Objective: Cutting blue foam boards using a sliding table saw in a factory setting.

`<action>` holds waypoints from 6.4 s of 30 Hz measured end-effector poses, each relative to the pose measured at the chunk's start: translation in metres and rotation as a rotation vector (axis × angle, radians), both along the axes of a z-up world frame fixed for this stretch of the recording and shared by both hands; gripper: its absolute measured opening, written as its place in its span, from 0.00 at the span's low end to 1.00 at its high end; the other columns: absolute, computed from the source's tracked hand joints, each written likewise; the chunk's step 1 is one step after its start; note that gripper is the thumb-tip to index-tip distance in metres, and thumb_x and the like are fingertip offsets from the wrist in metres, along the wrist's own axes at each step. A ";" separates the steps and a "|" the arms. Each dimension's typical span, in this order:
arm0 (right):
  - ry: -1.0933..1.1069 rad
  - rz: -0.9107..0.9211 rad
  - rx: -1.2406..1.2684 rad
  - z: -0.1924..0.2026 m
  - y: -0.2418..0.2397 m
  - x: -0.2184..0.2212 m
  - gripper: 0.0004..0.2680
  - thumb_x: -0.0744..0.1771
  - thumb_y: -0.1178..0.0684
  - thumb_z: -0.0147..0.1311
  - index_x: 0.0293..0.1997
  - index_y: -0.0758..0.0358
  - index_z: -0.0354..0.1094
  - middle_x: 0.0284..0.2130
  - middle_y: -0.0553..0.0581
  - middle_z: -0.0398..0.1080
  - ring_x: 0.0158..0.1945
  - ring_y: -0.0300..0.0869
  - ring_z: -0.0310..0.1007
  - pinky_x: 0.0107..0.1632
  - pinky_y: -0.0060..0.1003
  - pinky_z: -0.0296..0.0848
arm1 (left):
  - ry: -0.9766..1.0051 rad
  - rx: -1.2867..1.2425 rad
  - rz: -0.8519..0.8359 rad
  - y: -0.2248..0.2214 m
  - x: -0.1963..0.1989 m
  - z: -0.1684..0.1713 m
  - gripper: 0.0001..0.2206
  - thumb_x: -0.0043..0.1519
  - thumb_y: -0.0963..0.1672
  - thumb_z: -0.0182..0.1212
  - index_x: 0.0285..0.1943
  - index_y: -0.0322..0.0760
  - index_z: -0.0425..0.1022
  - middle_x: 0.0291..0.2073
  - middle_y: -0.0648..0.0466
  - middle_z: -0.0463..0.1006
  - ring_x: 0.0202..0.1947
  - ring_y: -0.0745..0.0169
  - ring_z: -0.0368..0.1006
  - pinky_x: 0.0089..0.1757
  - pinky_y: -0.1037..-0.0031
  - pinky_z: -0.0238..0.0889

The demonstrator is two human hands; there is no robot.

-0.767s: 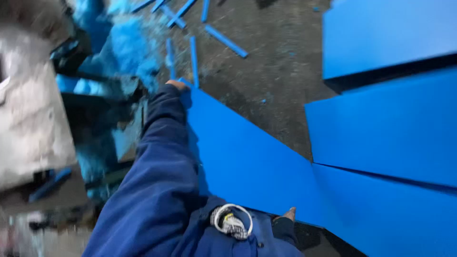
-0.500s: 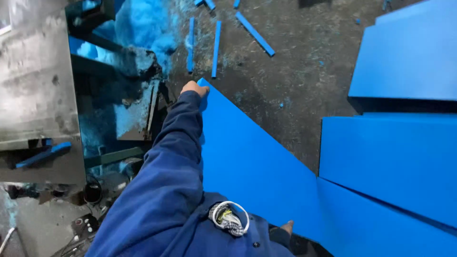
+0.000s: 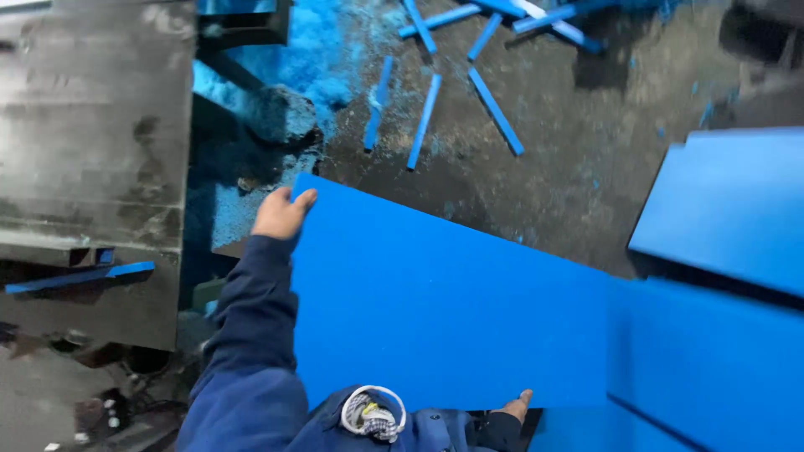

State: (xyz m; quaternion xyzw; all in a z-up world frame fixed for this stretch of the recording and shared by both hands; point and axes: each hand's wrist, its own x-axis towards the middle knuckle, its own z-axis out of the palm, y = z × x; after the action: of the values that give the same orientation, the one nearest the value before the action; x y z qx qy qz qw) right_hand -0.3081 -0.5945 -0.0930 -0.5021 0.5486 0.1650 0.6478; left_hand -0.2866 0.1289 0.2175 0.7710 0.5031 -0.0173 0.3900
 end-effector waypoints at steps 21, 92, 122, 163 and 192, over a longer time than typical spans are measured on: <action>-0.567 1.087 0.245 0.256 0.648 0.443 0.25 0.71 0.38 0.50 0.71 0.70 0.55 0.66 0.64 0.60 0.64 0.53 0.62 0.63 0.51 0.64 | -0.372 0.203 1.465 -0.047 -0.292 0.029 0.28 0.68 0.55 0.65 0.54 0.21 0.77 0.41 0.44 0.80 0.38 0.58 0.73 0.44 0.63 0.68; -0.345 1.901 0.280 0.308 1.118 0.550 0.12 0.68 0.56 0.59 0.57 0.67 0.68 0.46 0.55 0.76 0.44 0.43 0.78 0.46 0.41 0.79 | -1.035 -0.591 1.681 0.283 0.209 -0.056 0.24 0.67 0.50 0.57 0.68 0.33 0.66 0.60 0.50 0.76 0.55 0.57 0.74 0.52 0.63 0.69; -1.400 2.952 -0.525 0.254 1.139 0.473 0.47 0.56 0.24 0.63 0.79 0.53 0.38 0.70 0.93 0.29 0.71 0.83 0.41 0.65 0.67 0.55 | -0.279 0.239 1.649 0.329 -0.009 -0.091 0.15 0.64 0.44 0.67 0.58 0.32 0.77 0.48 0.48 0.82 0.48 0.61 0.78 0.51 0.70 0.70; -1.184 3.124 -1.069 0.258 1.133 0.118 0.47 0.56 0.29 0.70 0.79 0.51 0.38 0.73 0.76 0.39 0.76 0.68 0.39 0.66 0.65 0.58 | 0.333 0.414 1.475 0.293 -0.377 -0.083 0.28 0.64 0.51 0.67 0.60 0.24 0.61 0.48 0.25 0.75 0.49 0.23 0.71 0.48 0.44 0.63; -1.356 3.166 -1.110 0.231 1.150 0.123 0.48 0.53 0.28 0.73 0.74 0.65 0.46 0.63 0.86 0.53 0.65 0.76 0.56 0.63 0.59 0.66 | 0.336 0.402 1.562 0.304 -0.365 -0.075 0.29 0.61 0.50 0.67 0.61 0.25 0.61 0.48 0.28 0.75 0.50 0.27 0.72 0.49 0.47 0.65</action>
State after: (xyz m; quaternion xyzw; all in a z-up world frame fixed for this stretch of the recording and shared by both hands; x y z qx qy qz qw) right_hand -0.1855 0.5556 0.1381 0.6011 0.7431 -0.1655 0.2431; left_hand -0.6515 0.4332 0.1423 0.2409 0.9397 0.2343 0.0637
